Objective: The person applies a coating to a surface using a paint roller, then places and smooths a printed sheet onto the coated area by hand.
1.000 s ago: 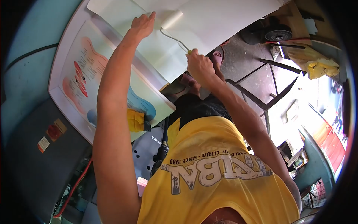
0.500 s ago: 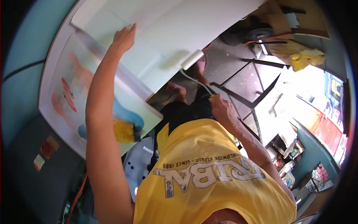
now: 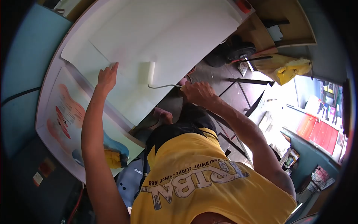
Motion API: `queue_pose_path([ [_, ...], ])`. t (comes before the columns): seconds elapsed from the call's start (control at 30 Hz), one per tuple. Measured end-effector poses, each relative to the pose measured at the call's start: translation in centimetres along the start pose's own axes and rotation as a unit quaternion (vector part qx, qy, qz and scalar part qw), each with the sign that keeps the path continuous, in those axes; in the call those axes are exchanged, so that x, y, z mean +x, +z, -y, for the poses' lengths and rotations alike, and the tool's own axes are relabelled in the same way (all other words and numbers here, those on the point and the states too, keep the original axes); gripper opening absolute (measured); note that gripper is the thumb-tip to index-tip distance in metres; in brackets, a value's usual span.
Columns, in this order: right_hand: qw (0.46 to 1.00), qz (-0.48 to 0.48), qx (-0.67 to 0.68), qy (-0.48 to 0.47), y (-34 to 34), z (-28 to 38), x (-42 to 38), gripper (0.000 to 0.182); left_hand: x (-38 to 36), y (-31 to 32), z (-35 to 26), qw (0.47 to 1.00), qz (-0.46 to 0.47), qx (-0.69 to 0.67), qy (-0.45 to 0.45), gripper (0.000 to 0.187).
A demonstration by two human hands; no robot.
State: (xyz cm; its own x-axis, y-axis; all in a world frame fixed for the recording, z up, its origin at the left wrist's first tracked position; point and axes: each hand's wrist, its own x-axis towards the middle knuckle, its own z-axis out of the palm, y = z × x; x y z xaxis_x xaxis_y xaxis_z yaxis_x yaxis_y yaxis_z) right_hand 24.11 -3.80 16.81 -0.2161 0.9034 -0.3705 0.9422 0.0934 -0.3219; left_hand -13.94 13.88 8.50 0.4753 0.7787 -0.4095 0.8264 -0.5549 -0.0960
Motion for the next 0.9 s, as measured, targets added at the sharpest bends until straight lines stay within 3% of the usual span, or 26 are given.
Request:
queue_pose_path([
  [0.23, 0.977, 0.190, -0.036, -0.094, -7.8, -3.6, 8.4, 0.026, 0.7, -1.4, -1.1, 0.995, 0.066, -0.048, -0.050, 0.075],
  [0.33, 0.970, 0.199, -0.075, -0.119, -8.2, -7.9, 10.4, 0.025, 0.9, -2.7, -1.3, 0.990, 0.105, -0.051, -0.077, 0.084],
  [0.47, 0.933, 0.222, -0.242, -0.150, -12.1, -20.4, 10.4, 0.017, 0.9, -2.6, -0.4, 0.989, 0.115, -0.058, -0.071, 0.094],
  [0.53, 0.937, 0.151, -0.252, -0.186, -13.1, -28.4, 9.1, 0.017, 1.1, -3.3, 0.0, 0.986, 0.130, -0.084, -0.068, 0.097],
  [0.7, 0.942, 0.166, -0.291, 0.000, -22.3, -34.6, 6.6, 0.023, 1.1, -2.6, 1.2, 0.982, 0.124, -0.128, -0.058, 0.099],
  [0.9, 0.973, 0.065, -0.211, 0.072, -25.3, -40.9, 1.9, 0.029, 1.5, -3.8, 0.9, 0.981, 0.135, -0.128, -0.056, 0.099],
])
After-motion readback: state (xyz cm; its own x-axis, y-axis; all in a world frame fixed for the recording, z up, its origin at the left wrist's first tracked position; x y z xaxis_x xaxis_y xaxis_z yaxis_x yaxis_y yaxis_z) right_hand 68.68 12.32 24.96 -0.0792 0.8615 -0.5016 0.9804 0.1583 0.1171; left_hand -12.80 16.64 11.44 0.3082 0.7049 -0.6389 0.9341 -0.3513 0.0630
